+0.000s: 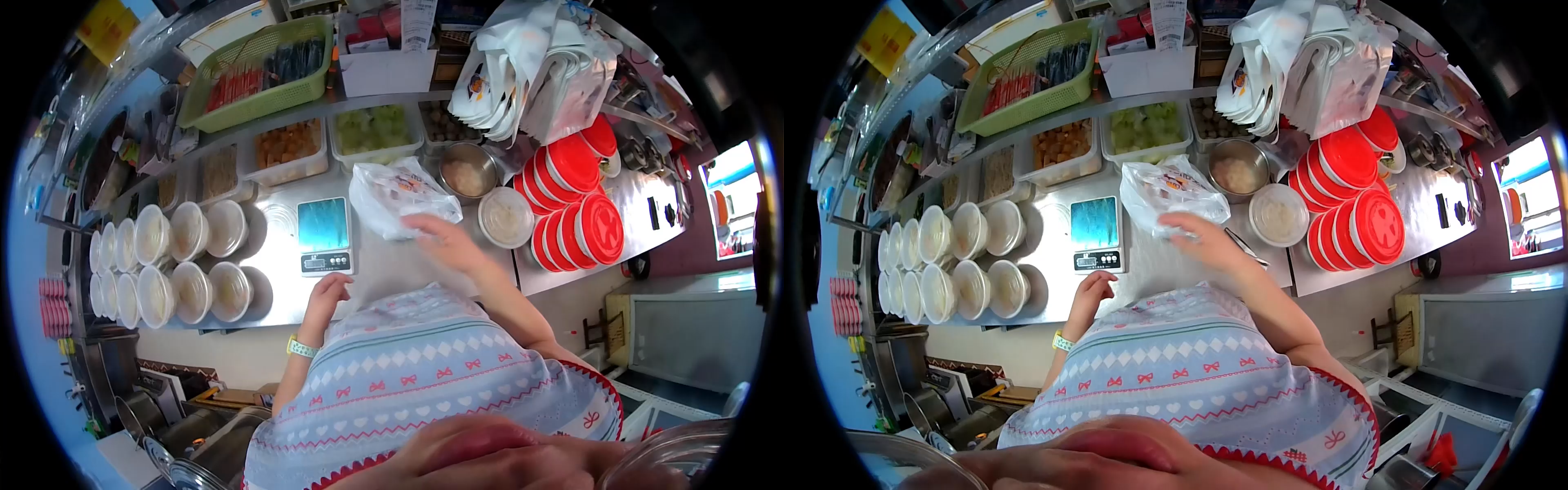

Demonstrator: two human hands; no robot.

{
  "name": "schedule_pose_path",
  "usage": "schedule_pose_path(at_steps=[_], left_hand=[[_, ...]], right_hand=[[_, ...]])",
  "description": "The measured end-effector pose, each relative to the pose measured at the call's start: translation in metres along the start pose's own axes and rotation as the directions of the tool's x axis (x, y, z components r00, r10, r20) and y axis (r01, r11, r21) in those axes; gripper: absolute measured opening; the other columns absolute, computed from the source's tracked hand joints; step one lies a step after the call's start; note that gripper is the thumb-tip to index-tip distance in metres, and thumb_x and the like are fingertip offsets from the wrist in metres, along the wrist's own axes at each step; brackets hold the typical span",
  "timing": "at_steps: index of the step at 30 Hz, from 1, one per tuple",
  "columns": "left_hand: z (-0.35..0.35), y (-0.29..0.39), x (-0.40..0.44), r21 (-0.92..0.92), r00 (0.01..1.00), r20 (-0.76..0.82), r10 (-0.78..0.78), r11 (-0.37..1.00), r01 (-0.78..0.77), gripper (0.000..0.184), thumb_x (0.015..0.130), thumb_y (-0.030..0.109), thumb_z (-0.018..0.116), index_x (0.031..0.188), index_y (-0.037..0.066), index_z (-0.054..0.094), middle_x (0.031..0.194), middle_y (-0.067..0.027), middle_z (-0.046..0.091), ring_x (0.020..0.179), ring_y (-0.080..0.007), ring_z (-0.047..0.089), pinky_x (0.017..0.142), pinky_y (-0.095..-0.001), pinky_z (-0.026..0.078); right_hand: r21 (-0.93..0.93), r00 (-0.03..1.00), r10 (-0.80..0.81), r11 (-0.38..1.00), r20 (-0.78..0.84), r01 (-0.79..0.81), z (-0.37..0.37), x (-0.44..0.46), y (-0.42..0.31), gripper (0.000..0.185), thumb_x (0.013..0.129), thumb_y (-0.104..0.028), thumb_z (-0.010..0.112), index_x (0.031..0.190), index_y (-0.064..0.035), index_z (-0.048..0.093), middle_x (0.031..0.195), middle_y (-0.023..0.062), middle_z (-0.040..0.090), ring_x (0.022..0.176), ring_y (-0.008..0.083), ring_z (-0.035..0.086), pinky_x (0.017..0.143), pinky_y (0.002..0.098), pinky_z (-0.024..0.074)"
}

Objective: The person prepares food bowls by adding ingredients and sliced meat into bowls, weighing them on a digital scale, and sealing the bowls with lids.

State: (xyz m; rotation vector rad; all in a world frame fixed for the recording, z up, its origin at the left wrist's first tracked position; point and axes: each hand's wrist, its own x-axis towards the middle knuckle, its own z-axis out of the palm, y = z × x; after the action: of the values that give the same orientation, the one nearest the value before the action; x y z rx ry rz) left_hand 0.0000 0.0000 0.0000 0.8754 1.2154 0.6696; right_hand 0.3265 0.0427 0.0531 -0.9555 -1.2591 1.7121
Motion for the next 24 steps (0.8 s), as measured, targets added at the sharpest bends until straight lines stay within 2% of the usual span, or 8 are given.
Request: schedule_pose_path(at_steps=[2, 5, 7, 9, 11, 17, 19, 24], left_hand=[[0.033, 0.045, -0.007, 0.331, 0.975, 0.200, 0.095, 0.930, -0.158, 0.022, 0.091, 0.019, 0.053, 0.103, 0.007, 0.068, 0.099, -0.0087, 0.069, 0.084, -0.0190, 0.065, 0.075, -0.0320, 0.051], [0.063, 0.044, 0.013, 0.470, 0.722, 0.459, 0.518, 0.549, -0.692, 0.024, 0.088, 0.021, 0.057, 0.105, 0.006, 0.067, 0.101, -0.0102, 0.068, 0.085, -0.0236, 0.065, 0.078, -0.0358, 0.050], [0.077, 0.012, 0.013, 0.400, 0.463, 0.588, 0.664, 0.258, -0.879, 0.024, 0.086, 0.020, 0.059, 0.104, 0.007, 0.068, 0.104, -0.0122, 0.067, 0.089, -0.0265, 0.064, 0.081, -0.0368, 0.050], [0.103, 0.067, -0.002, 0.685, 0.760, 0.611, 0.222, 0.334, -0.648, 0.033, 0.082, 0.015, 0.062, 0.114, 0.007, 0.064, 0.119, -0.0105, 0.061, 0.106, -0.0284, 0.059, 0.091, -0.0365, 0.047], [0.099, 0.100, -0.040, 0.686, 0.696, 0.600, 0.395, 0.193, -0.701, 0.032, 0.078, 0.010, 0.063, 0.109, 0.009, 0.065, 0.118, -0.0115, 0.060, 0.107, -0.0303, 0.057, 0.092, -0.0389, 0.046], [-0.007, 0.058, -0.095, 0.696, 0.411, -0.233, 0.881, 0.446, -0.562, 0.034, 0.081, 0.000, 0.058, 0.114, 0.007, 0.058, 0.118, -0.0094, 0.057, 0.109, -0.0230, 0.057, 0.093, -0.0346, 0.045], [-0.056, 0.023, -0.096, 0.137, 0.380, -0.799, 0.467, 0.755, -0.641, 0.033, 0.085, -0.002, 0.055, 0.117, 0.006, 0.053, 0.114, -0.0051, 0.054, 0.098, -0.0146, 0.054, 0.082, -0.0290, 0.049], [-0.168, 0.014, -0.154, -0.272, 0.303, -0.953, -0.027, 0.518, -0.811, 0.047, 0.086, 0.014, 0.061, 0.127, 0.007, 0.040, 0.112, -0.0069, 0.049, 0.094, -0.0190, 0.053, 0.080, -0.0357, 0.050]], right_hand=[[-0.582, 0.895, -0.293, 0.683, 0.335, 0.442, 0.034, 0.006, -0.024, 0.041, 0.092, -0.025, 0.056, 0.131, -0.0115, 0.053, 0.134, 0.0126, 0.053, 0.126, 0.0298, 0.048, 0.106, 0.0429, 0.0365], [-0.561, 0.693, -0.370, 0.409, 0.619, 0.720, 0.078, 0.023, -0.046, 0.037, 0.090, -0.023, 0.058, 0.124, -0.0081, 0.059, 0.131, 0.0122, 0.056, 0.123, 0.0291, 0.050, 0.103, 0.0399, 0.0395], [-0.503, 0.774, -0.162, 0.676, 0.612, 0.538, 0.083, 0.021, -0.025, 0.037, 0.090, -0.031, 0.054, 0.116, -0.0058, 0.063, 0.126, 0.0134, 0.060, 0.120, 0.0300, 0.053, 0.101, 0.0385, 0.0399], [-0.368, 0.794, -0.268, 0.775, 0.546, 0.514, 0.066, 0.025, -0.023, 0.043, 0.094, -0.039, 0.048, 0.112, -0.0049, 0.065, 0.119, 0.0141, 0.063, 0.113, 0.0299, 0.057, 0.099, 0.0384, 0.0410], [-0.341, 0.895, -0.209, 0.871, 0.394, 0.354, 0.057, 0.017, -0.011, 0.044, 0.098, -0.037, 0.044, 0.111, -0.0018, 0.065, 0.117, 0.0142, 0.063, 0.109, 0.0270, 0.059, 0.097, 0.0373, 0.0421], [-0.444, 0.985, 0.147, 0.891, 0.086, -0.095, 0.028, 0.006, 0.068, 0.033, 0.101, -0.023, 0.043, 0.121, -0.0015, 0.058, 0.117, 0.0098, 0.062, 0.104, 0.0182, 0.060, 0.091, 0.0302, 0.0449], [-0.431, 0.968, 0.247, 0.878, 0.041, -0.206, 0.030, 0.008, 0.074, 0.033, 0.101, -0.022, 0.043, 0.124, -0.0024, 0.056, 0.117, 0.0095, 0.062, 0.103, 0.0171, 0.060, 0.090, 0.0293, 0.0454], [-0.281, 0.888, 0.456, 0.846, -0.059, -0.453, 0.070, 0.028, 0.081, 0.034, 0.100, -0.023, 0.043, 0.128, -0.0047, 0.052, 0.118, 0.0086, 0.061, 0.101, 0.0151, 0.060, 0.087, 0.0273, 0.0464]])
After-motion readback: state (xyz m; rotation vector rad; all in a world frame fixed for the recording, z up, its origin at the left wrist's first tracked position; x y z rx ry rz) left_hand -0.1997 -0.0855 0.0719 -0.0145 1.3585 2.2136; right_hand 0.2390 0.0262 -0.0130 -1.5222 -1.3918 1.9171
